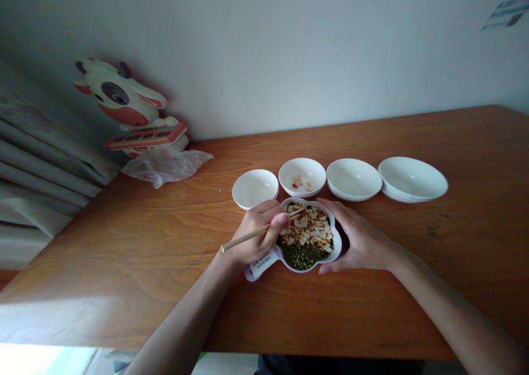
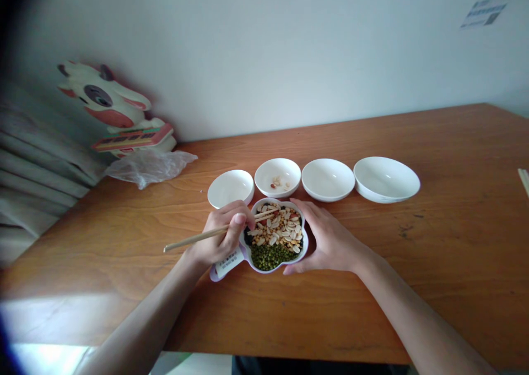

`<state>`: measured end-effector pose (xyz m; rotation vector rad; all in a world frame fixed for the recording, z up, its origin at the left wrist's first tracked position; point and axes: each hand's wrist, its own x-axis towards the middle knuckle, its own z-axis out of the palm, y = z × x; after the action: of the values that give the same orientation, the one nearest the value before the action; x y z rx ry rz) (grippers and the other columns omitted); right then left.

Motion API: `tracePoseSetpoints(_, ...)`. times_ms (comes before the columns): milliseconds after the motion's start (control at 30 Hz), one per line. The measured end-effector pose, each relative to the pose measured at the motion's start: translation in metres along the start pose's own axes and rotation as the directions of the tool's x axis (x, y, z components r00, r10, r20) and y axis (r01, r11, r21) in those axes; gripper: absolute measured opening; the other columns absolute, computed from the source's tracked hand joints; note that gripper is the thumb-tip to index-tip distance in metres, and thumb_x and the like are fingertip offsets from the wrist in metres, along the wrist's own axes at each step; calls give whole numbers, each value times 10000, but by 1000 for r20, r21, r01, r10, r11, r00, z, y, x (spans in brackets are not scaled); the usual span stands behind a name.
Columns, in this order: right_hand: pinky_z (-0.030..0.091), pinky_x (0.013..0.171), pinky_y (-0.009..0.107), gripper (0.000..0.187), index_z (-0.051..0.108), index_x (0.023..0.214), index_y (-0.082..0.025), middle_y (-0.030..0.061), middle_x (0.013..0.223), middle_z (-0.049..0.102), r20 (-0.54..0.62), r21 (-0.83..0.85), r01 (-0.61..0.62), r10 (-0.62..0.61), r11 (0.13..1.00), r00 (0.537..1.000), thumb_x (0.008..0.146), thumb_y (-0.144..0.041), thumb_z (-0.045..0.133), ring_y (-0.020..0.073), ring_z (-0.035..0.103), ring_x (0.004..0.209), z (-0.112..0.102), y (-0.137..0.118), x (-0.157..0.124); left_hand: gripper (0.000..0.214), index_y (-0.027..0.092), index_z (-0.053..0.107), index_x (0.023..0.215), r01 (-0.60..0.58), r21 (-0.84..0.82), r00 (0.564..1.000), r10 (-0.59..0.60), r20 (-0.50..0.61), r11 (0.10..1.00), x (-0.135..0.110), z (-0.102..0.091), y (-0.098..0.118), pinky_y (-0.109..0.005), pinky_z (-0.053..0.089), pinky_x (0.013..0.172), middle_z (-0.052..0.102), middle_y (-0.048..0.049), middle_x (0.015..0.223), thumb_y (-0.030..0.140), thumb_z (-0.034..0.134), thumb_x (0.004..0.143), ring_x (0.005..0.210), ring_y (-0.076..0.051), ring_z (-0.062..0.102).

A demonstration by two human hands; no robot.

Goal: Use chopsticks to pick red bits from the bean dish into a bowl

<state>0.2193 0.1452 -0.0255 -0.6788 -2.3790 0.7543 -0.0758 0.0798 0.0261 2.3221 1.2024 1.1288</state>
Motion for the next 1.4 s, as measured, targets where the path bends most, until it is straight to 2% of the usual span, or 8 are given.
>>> tracePoseSetpoints(200, 502, 1251, 766, 1453, 288, 1773, -361, 191, 1734, 531, 2, -9, -34, 34, 999, 999, 600, -775, 1039, 543, 568, 1541, 1, 3, -2, 609, 194, 687, 835, -8, -30, 999, 6, -46, 1000, -2, 1, -3, -313, 524, 701, 704, -59, 795, 474, 338, 1247, 727, -180, 662)
tracePoseSetpoints(500, 488, 1263, 764, 1462, 281, 1783, -356, 199, 1749, 513, -1, -15, -26, 26, 1000, 1000, 603, -755, 1047, 546, 558, 1551, 2, 6, -3, 544, 201, 663, 831, -61, -103, 980, 39, -197, 993, -4, 1, -7, -322, 510, 720, 686, -47, 779, 383, 366, 1250, 724, -169, 629)
tracePoseSetpoints(800, 497, 1261, 752, 1443, 285, 1772, -361, 195, 1742, 525, 7, 10, 0, 0, 1000, 1000, 610, -747, 1048, 529, 564, 1551, 1, 4, 0, 616, 205, 674, 798, -66, -80, 922, 31, -386, 995, 7, 0, -7, -334, 519, 674, 692, -60, 749, 432, 328, 1254, 683, -170, 631)
tracePoseSetpoints(900, 486, 1259, 772, 1466, 287, 1781, -344, 208, 1749, 512, 4, -4, -13, 13, 1000, 1000, 598, -757, 1048, 544, 550, 1557, 2, 7, -2, 671, 213, 667, 760, 13, -62, 894, -39, -447, 998, 20, 2, -6, -336, 519, 659, 681, -60, 721, 505, 313, 1249, 667, -172, 630)
tracePoseSetpoints(1000, 484, 1260, 772, 1480, 270, 1790, -339, 218, 1754, 504, 3, -12, -12, 13, 1000, 1000, 601, -756, 1047, 545, 544, 1562, 3, 7, -3, 688, 216, 675, 767, 134, -103, 901, -165, -401, 986, 31, 3, -7, -329, 507, 622, 680, -50, 714, 588, 328, 1231, 645, -172, 619)
tracePoseSetpoints(1067, 493, 1251, 772, 1493, 255, 1792, -342, 227, 1748, 507, 1, -16, -11, 11, 1000, 1000, 599, -767, 1044, 547, 552, 1556, 3, 7, -3, 665, 214, 689, 799, 167, -114, 913, -197, -357, 979, 33, 3, -8, -332, 515, 640, 691, -50, 743, 594, 348, 1226, 676, -180, 632)
tracePoseSetpoints(1200, 493, 1252, 773, 1494, 251, 1787, -331, 239, 1743, 509, 10, -20, -15, 15, 1000, 1000, 599, -791, 1033, 551, 552, 1557, 2, 5, -3, 617, 206, 700, 853, 128, -90, 945, -149, -290, 988, 28, -1, -8, -361, 535, 753, 715, -61, 829, 527, 342, 1239, 778, -195, 673)
tracePoseSetpoints(1400, 488, 1253, 788, 1493, 227, 1793, -357, 227, 1764, 484, 15, -26, -12, 12, 1000, 1000, 609, -778, 1035, 555, 535, 1568, 2, 7, -4, 633, 197, 696, 832, 84, -103, 966, -106, -235, 991, 12, -12, -7, -354, 521, 727, 712, -60, 795, 499, 322, 1244, 731, -189, 661)
